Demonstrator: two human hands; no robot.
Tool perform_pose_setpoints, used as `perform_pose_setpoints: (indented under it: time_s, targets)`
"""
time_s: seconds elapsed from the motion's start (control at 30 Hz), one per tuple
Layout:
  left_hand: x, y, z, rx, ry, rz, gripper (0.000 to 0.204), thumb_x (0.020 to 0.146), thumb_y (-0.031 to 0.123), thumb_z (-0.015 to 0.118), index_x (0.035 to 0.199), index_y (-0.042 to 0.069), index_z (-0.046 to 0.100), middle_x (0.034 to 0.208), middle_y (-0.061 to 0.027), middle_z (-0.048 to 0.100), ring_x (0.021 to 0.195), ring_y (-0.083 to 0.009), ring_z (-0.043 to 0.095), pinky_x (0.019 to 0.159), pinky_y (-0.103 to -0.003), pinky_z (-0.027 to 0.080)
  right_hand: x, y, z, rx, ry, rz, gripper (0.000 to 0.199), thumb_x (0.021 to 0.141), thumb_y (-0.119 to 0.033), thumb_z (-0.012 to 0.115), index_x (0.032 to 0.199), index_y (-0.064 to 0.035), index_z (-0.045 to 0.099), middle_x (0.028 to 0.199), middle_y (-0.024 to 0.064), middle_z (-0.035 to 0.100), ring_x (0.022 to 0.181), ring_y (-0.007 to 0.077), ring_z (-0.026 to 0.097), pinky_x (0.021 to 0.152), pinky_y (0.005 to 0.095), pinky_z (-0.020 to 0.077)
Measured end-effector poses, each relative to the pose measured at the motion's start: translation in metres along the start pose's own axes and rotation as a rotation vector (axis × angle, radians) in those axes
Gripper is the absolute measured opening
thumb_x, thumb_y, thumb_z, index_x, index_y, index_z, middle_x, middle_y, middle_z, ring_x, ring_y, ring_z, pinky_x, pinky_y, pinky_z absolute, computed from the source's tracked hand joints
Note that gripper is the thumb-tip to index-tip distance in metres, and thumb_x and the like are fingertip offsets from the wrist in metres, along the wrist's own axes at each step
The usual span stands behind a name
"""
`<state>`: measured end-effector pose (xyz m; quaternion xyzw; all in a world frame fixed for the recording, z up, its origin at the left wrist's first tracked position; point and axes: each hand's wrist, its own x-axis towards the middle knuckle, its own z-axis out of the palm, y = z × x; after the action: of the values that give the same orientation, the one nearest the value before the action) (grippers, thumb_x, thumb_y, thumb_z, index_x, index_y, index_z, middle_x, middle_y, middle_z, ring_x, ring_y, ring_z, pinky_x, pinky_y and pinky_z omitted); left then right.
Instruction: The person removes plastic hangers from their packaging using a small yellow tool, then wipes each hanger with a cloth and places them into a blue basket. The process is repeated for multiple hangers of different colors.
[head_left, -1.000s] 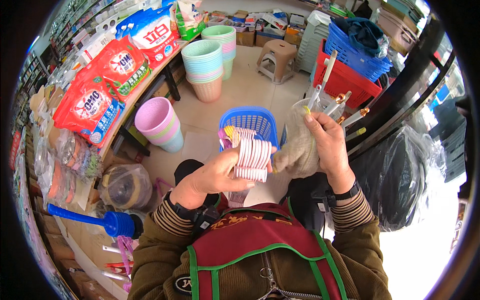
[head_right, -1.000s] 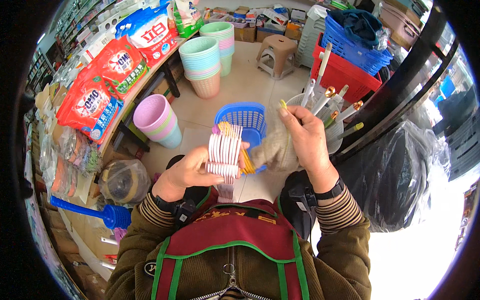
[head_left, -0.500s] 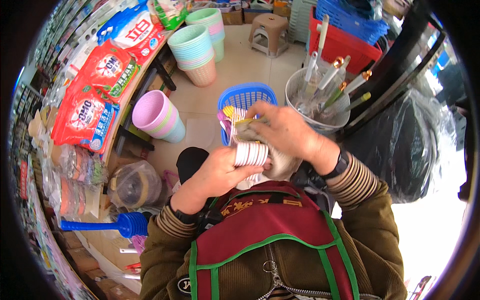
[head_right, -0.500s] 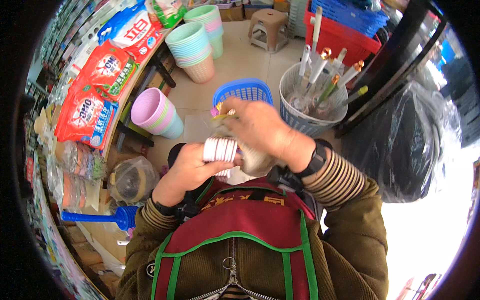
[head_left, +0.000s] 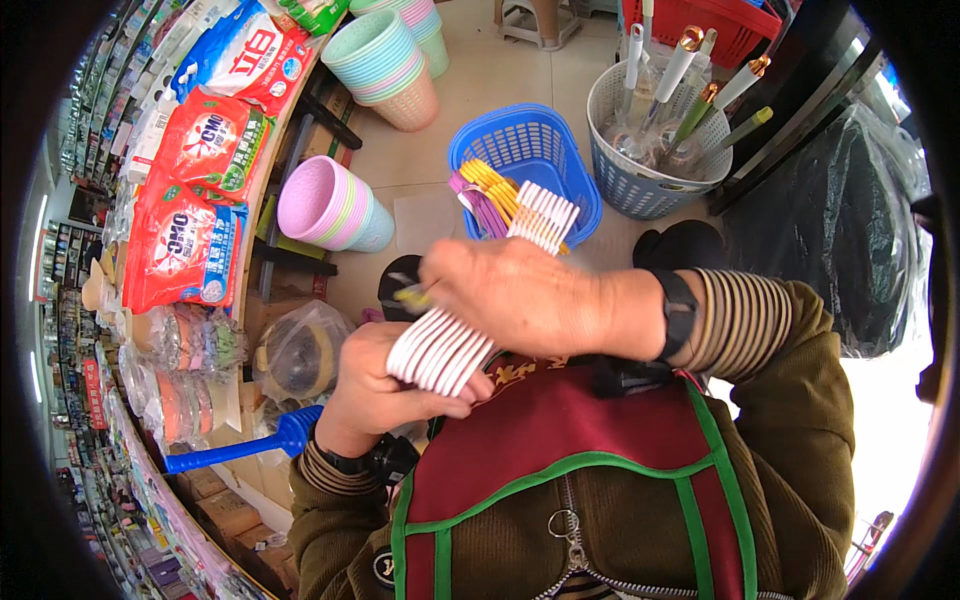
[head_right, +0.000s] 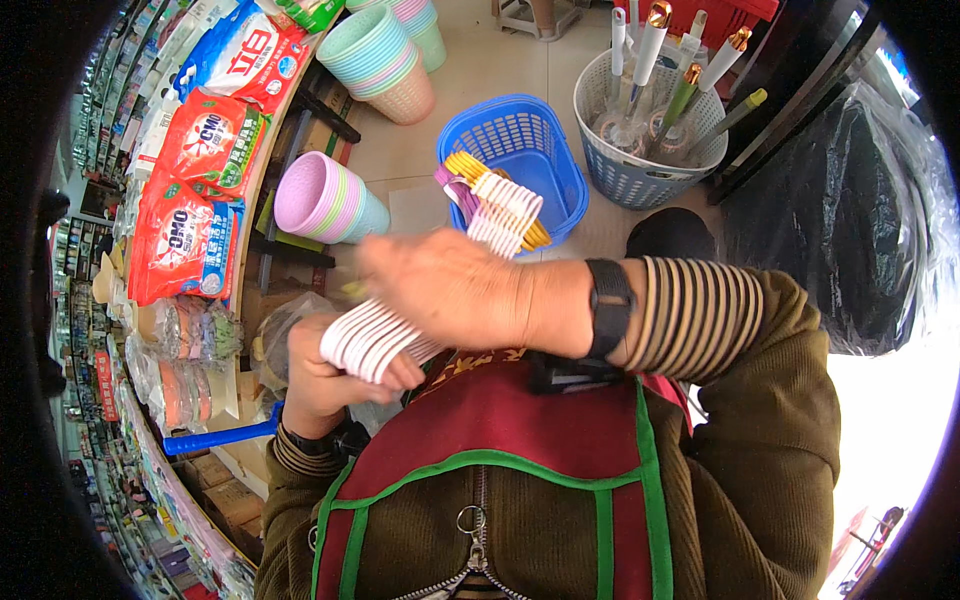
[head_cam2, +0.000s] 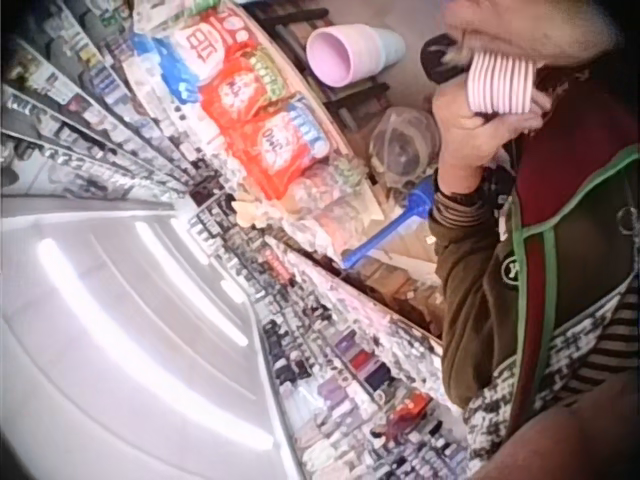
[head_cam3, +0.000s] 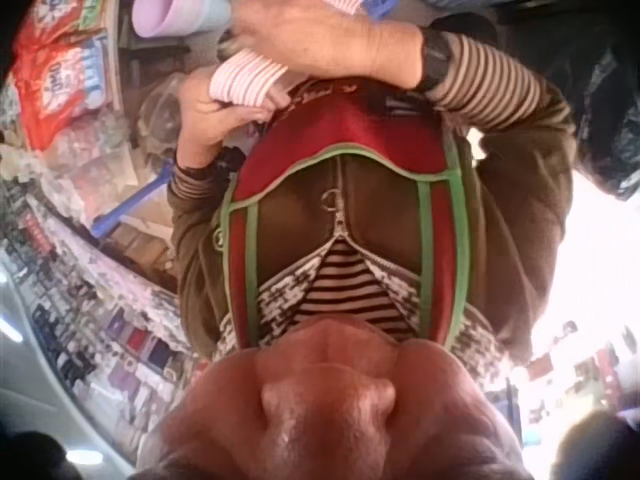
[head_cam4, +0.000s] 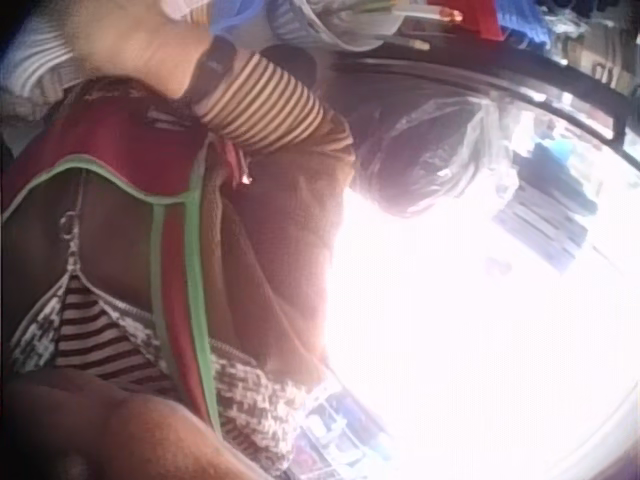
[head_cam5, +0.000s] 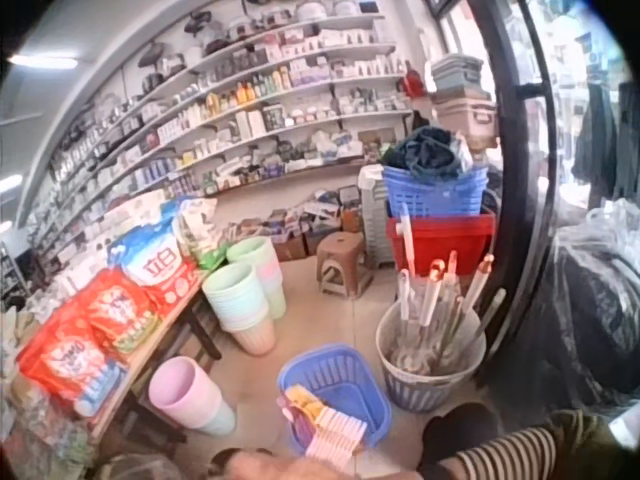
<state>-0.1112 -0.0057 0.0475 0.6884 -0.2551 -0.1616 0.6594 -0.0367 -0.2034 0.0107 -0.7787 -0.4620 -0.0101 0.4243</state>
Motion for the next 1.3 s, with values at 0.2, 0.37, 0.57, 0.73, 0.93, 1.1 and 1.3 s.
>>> perform_pose_setpoints:
  time_s: [0.2,0.37,0.57,0.73,0.93,1.1,1.3]
  targets:
    - [-0.016,-0.011,-0.008,-0.038,0.014,0.051,0.019,0.069,0.007,0.082,0.08,-0.005,0.073,0.079,-0.0158,0.074,0.075,-0.0265,0.073,0.07,-0.035,0.057,-0.018,0.067,0.02,-0.435,-0.197,0.24,0.019,0.085,-0.01,0.061,0.099,-0.0016,0.053,0.086,0.0187,0.064,0.085,0.037,0.066,0.074,0.0449,0.0548]
    - [-0.023,-0.016,-0.008,-0.088,0.09,0.06,0.018,0.07,0.007,0.082,0.077,-0.005,0.072,0.078,-0.0154,0.073,0.072,-0.0267,0.072,0.069,-0.036,0.057,-0.011,0.05,0.027,-0.432,-0.094,0.108,0.021,0.084,-0.009,0.058,0.101,0.0012,0.052,0.091,0.0201,0.062,0.085,0.0359,0.067,0.074,0.0426,0.0557]
    - [-0.029,-0.02,-0.008,-0.142,0.254,0.099,0.021,0.07,0.011,0.083,0.075,-0.005,0.072,0.08,-0.0189,0.074,0.074,-0.0282,0.072,0.071,-0.04,0.059,-0.019,0.047,0.023,-0.214,0.01,-0.002,0.023,0.083,-0.01,0.058,0.104,-0.0059,0.051,0.096,0.0126,0.055,0.086,0.0336,0.064,0.073,0.042,0.0553]
    - [-0.037,-0.024,-0.014,-0.197,0.282,0.173,0.022,0.072,0.013,0.085,0.076,-0.005,0.072,0.081,-0.0201,0.073,0.074,-0.0292,0.072,0.071,-0.042,0.059,-0.068,0.093,0.018,-0.377,0.0,-0.117,0.016,0.084,-0.015,0.06,0.097,-0.0083,0.054,0.087,0.0113,0.057,0.081,0.0314,0.065,0.072,0.0421,0.0549]
    - [-0.043,-0.024,-0.014,-0.287,0.293,0.224,0.02,0.074,0.012,0.083,0.075,-0.004,0.071,0.079,-0.0204,0.072,0.074,-0.0305,0.073,0.074,-0.045,0.058,-0.083,0.107,-0.003,0.415,0.404,0.755,0.023,0.092,-0.017,0.069,0.107,-0.0005,0.069,0.098,0.0132,0.071,0.079,0.019,0.069,0.074,0.0301,0.0549]
    - [-0.037,-0.02,-0.003,-0.245,0.246,0.184,0.02,0.072,0.012,0.084,0.073,-0.003,0.071,0.077,-0.0183,0.072,0.072,-0.0297,0.072,0.074,-0.044,0.058,-0.042,0.081,0.018,1.022,0.3,0.587,0.02,0.095,-0.02,0.068,0.104,-0.0018,0.07,0.095,0.0032,0.068,0.084,0.0102,0.062,0.078,0.0271,0.052]
    - [-0.045,-0.014,0.003,-0.262,0.229,0.157,0.019,0.069,0.01,0.085,0.073,-0.004,0.072,0.075,-0.0184,0.072,0.072,-0.0289,0.072,0.076,-0.044,0.058,-0.025,0.081,0.052,0.521,0.301,0.929,0.039,0.083,-0.028,0.08,0.106,-0.0005,0.067,0.096,0.0095,0.071,0.086,0.0186,0.069,0.076,0.0322,0.055]
